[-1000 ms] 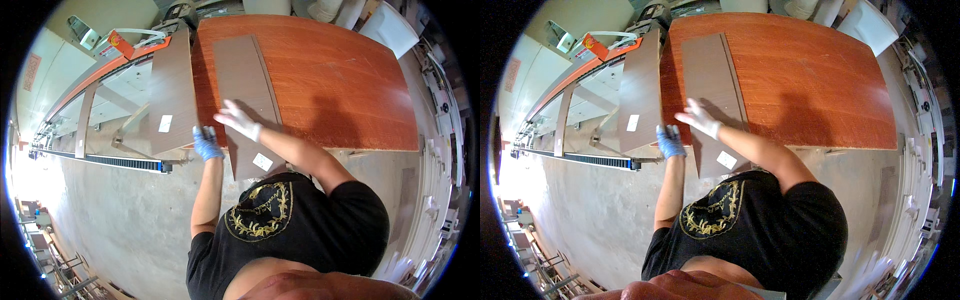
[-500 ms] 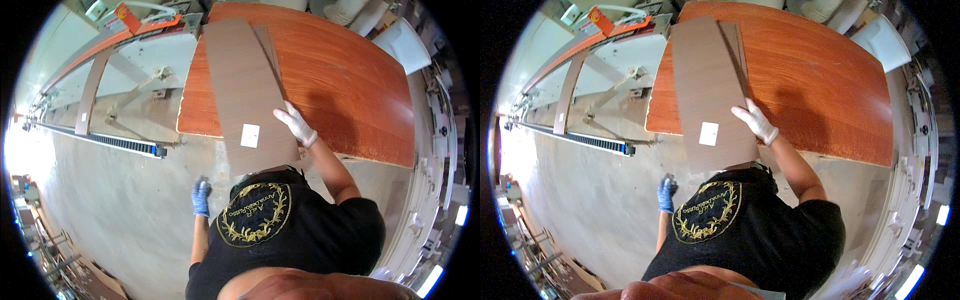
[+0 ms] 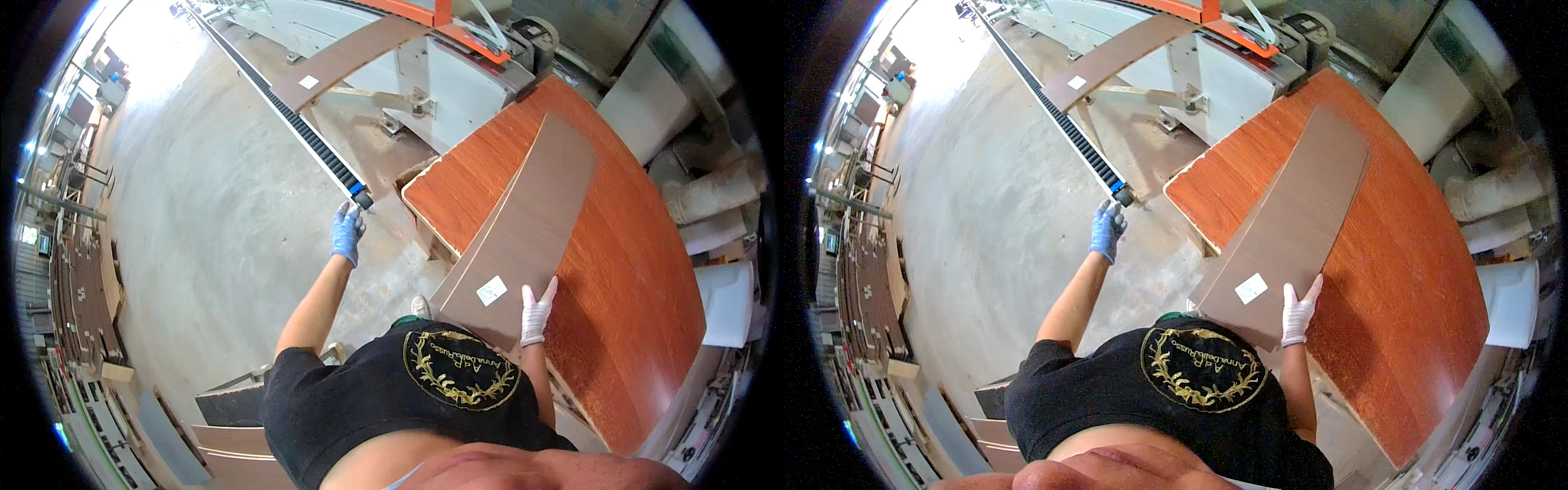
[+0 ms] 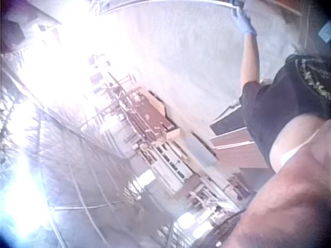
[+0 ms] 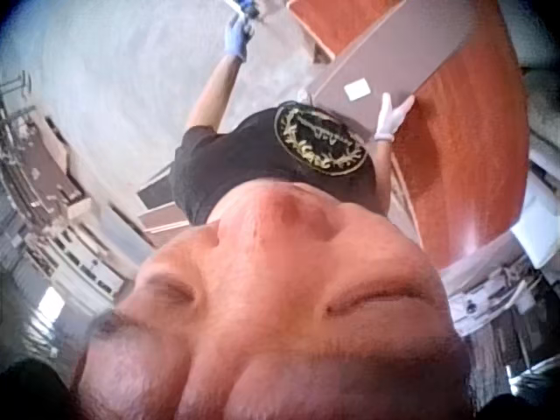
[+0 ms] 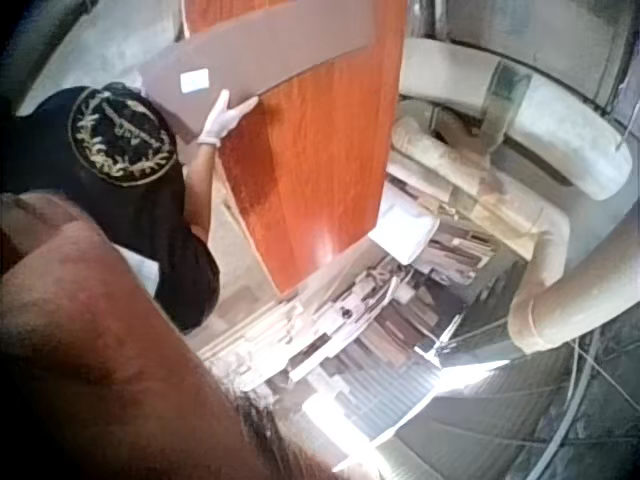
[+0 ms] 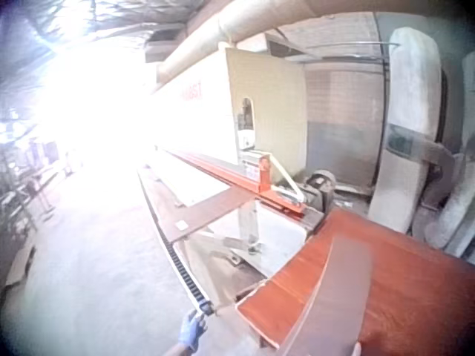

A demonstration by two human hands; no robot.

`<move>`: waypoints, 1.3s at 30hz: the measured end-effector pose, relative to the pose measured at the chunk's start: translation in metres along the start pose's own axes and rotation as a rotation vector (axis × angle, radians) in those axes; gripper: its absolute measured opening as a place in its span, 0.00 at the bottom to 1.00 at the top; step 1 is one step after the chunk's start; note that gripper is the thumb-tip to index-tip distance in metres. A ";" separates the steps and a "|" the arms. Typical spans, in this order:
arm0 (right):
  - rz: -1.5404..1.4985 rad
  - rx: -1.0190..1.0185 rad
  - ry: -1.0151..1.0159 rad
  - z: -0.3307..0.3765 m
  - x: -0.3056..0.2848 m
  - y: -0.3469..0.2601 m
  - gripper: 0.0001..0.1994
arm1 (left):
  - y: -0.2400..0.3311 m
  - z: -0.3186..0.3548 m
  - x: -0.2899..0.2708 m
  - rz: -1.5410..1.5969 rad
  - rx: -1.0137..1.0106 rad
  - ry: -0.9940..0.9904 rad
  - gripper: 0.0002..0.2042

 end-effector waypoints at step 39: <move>-0.905 0.320 -0.769 -0.035 0.054 -0.175 0.25 | -0.002 0.228 0.172 -0.152 -0.087 -0.712 0.13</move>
Point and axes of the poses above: each hand's wrist, its own z-axis away from the middle knuckle, its own x-axis out of the palm, y = z × x, the point moved 3 cm from there along -z, towards the middle knuckle, and after that the axes turned 10 degrees about x, right-handed, at the moved point
